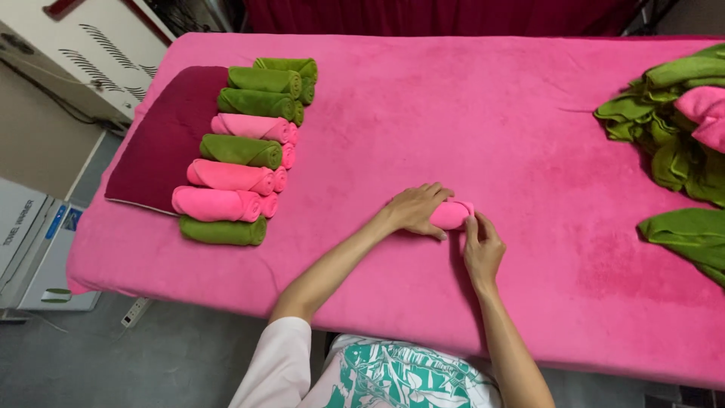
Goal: Folding and rolling towels on a massage table in a spa setting
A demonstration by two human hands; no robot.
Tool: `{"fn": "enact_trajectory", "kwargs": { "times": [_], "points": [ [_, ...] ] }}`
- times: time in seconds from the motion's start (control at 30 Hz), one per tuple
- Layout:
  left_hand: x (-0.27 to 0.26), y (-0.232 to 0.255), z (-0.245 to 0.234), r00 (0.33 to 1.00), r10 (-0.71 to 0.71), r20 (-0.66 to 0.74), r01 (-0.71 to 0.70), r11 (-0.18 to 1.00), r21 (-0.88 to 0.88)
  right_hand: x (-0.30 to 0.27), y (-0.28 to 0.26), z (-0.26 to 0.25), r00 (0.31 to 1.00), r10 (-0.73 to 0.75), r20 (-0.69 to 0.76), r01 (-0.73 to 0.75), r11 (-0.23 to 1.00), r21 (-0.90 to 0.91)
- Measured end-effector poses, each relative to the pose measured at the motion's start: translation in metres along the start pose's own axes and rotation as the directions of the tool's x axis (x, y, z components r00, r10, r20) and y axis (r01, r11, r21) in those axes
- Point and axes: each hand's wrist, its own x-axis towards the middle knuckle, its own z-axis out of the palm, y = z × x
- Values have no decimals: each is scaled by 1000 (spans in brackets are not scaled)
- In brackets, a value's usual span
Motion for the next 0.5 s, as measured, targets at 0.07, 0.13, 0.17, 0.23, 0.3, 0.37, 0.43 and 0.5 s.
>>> {"fn": "enact_trajectory", "kwargs": {
  "times": [0.07, 0.13, 0.17, 0.23, 0.3, 0.37, 0.43, 0.5],
  "points": [
    [-2, 3, 1, 993, 69, -95, -54, 988, 147, -7, 8, -2, 999, -24, -43, 27, 998, 63],
    [-1, 2, 8, 973, 154, -174, -98, 951, 292, -9, 17, -7, 995, -41, -92, 52, 991, 119],
    [-1, 0, 15, 969, 144, -200, -69, 938, 340, -10, 22, -10, 992, -28, -126, 43, 992, 115],
    [3, -9, 30, 965, 133, -224, -38, 922, 385, -12, 26, -12, 987, -13, -158, 31, 993, 112],
    [13, -22, 46, 979, 65, -191, 12, 926, 376, -13, 26, -11, 992, -15, -122, 25, 997, 77],
    [19, -25, 30, 986, 61, -155, -8, 948, 319, -12, 29, -9, 994, -28, -107, 34, 998, 50],
    [24, -30, 11, 991, 61, -119, -28, 965, 261, -10, 32, -7, 995, -41, -95, 44, 999, 24],
    [28, -39, -12, 989, 114, -96, -95, 978, 184, -10, 35, -6, 995, -34, -93, 34, 999, 2]
  ]
}}
